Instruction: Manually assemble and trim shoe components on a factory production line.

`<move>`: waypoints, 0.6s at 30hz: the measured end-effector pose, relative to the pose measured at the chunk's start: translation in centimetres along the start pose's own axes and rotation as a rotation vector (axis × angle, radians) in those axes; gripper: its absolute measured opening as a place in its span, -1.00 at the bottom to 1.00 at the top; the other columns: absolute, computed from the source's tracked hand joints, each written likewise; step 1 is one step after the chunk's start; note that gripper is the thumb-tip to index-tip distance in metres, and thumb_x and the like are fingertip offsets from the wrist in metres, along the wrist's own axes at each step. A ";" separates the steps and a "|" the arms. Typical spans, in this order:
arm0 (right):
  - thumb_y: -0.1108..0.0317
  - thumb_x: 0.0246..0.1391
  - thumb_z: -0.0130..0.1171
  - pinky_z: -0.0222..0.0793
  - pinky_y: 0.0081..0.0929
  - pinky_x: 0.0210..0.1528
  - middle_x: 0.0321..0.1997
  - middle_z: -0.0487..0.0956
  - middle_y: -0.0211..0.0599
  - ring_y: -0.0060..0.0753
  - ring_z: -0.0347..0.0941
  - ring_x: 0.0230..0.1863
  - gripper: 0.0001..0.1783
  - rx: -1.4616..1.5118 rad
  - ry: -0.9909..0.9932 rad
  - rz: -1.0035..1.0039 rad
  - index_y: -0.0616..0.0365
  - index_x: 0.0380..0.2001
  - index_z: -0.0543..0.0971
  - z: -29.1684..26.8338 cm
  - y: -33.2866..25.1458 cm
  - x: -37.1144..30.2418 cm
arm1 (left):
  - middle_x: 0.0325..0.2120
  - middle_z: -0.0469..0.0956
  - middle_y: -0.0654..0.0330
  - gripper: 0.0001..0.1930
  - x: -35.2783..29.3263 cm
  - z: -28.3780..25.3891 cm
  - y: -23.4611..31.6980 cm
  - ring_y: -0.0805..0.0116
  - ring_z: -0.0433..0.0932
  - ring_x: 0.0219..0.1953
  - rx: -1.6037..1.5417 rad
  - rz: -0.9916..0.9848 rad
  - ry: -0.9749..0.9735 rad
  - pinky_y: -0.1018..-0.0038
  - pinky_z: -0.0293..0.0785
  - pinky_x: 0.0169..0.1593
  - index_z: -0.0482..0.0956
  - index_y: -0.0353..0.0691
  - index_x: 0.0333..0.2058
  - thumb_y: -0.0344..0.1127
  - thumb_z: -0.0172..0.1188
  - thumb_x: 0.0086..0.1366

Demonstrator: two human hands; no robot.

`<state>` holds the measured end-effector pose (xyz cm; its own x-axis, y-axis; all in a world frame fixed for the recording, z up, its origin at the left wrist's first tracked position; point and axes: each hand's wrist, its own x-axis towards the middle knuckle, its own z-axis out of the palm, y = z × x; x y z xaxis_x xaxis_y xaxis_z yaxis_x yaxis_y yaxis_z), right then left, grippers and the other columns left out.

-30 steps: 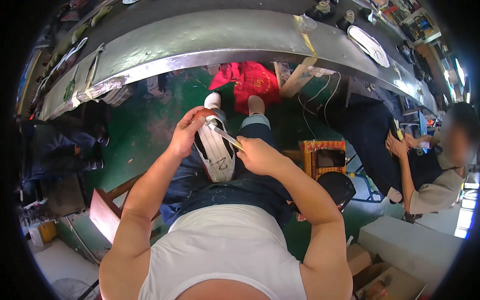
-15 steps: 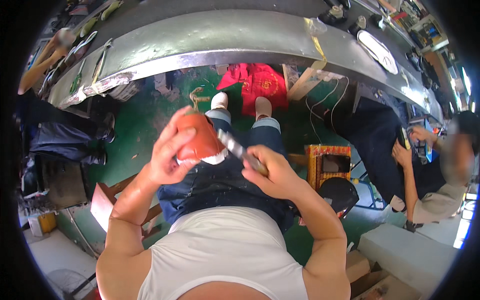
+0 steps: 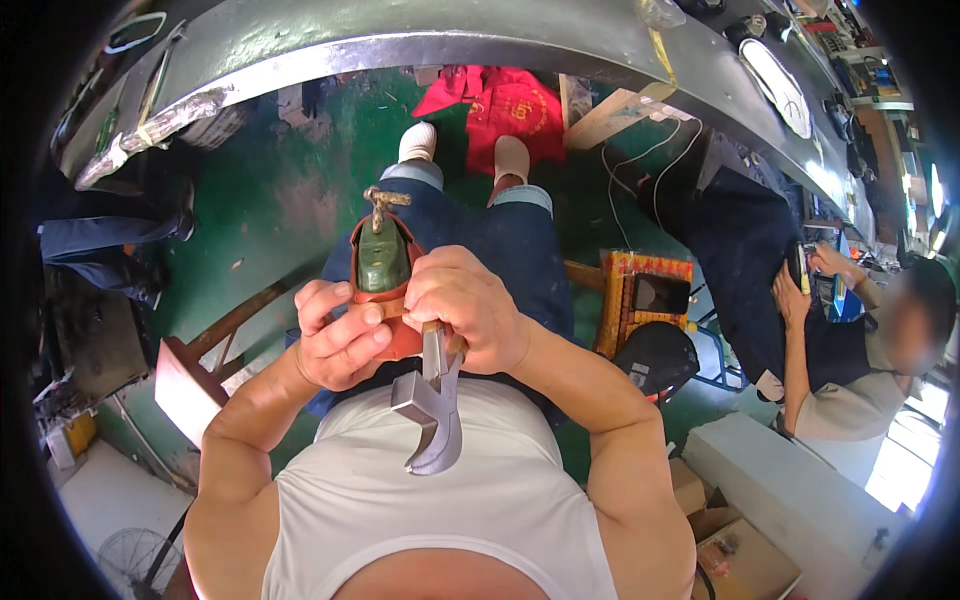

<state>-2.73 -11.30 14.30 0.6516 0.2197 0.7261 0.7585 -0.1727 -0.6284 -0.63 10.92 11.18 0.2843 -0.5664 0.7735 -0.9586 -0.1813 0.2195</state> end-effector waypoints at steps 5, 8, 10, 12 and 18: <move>0.56 -0.08 0.32 0.43 -0.22 -0.13 -0.25 0.53 -0.23 -0.10 0.50 -0.26 -0.59 0.010 -0.041 0.051 0.10 -0.16 0.40 -0.2 0.1 0.3 | 0.27 0.08 -0.28 -0.42 0.8 0.3 -1.0 -0.46 0.13 0.28 -0.292 -0.197 -0.087 -0.27 0.11 0.24 0.47 0.19 -0.03 -0.23 0.50 -0.06; 0.53 -0.04 0.31 0.43 -0.29 -0.15 -0.24 0.54 -0.25 -0.15 0.51 -0.25 -0.63 0.014 0.011 0.154 0.13 -0.17 0.41 -0.3 0.8 0.7 | 0.21 0.14 -0.26 -0.27 2.3 0.1 -1.8 -0.44 0.21 0.23 -0.497 -0.245 -0.102 -0.28 0.18 0.21 0.41 0.09 0.00 -0.41 0.56 -0.19; 0.41 0.06 0.30 0.43 -0.41 -0.21 -0.27 0.56 -0.31 -0.35 0.52 -0.28 -0.69 -0.061 0.062 0.446 0.14 -0.16 0.43 -1.8 0.9 1.7 | 0.21 0.13 -0.27 -0.28 2.7 0.1 -2.4 -0.42 0.21 0.23 -0.487 -0.266 -0.091 -0.24 0.20 0.21 0.39 0.05 0.01 -0.40 0.56 -0.17; 0.21 0.14 0.26 0.43 -0.42 -0.27 -0.40 0.56 -0.32 -0.47 0.51 -0.33 -0.71 -0.232 0.133 0.782 0.14 -0.20 0.48 -5.0 2.4 5.7 | 0.23 0.08 -0.32 -0.20 3.9 -0.7 -3.0 -0.36 0.21 0.23 -0.382 -0.261 -0.166 -0.09 0.27 0.21 0.28 -0.09 0.14 -0.36 0.53 -0.09; 0.02 0.12 0.26 0.46 -0.23 -0.13 -0.34 0.61 -0.01 0.08 0.54 -0.29 -0.48 -1.093 0.150 0.141 0.32 -0.16 0.52 -13.5 11.2 11.3 | 0.29 0.01 -0.28 -0.04 4.8 -1.6 -4.5 -0.22 0.11 0.31 -0.213 -0.510 -0.138 0.07 0.08 0.32 -0.18 -0.43 0.36 -0.07 0.25 0.26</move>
<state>13.25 -23.67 19.22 0.6717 0.0254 0.7404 0.2320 -0.9564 -0.1776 5.04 10.31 14.90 0.6978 -0.5521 0.4564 -0.6774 -0.3017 0.6709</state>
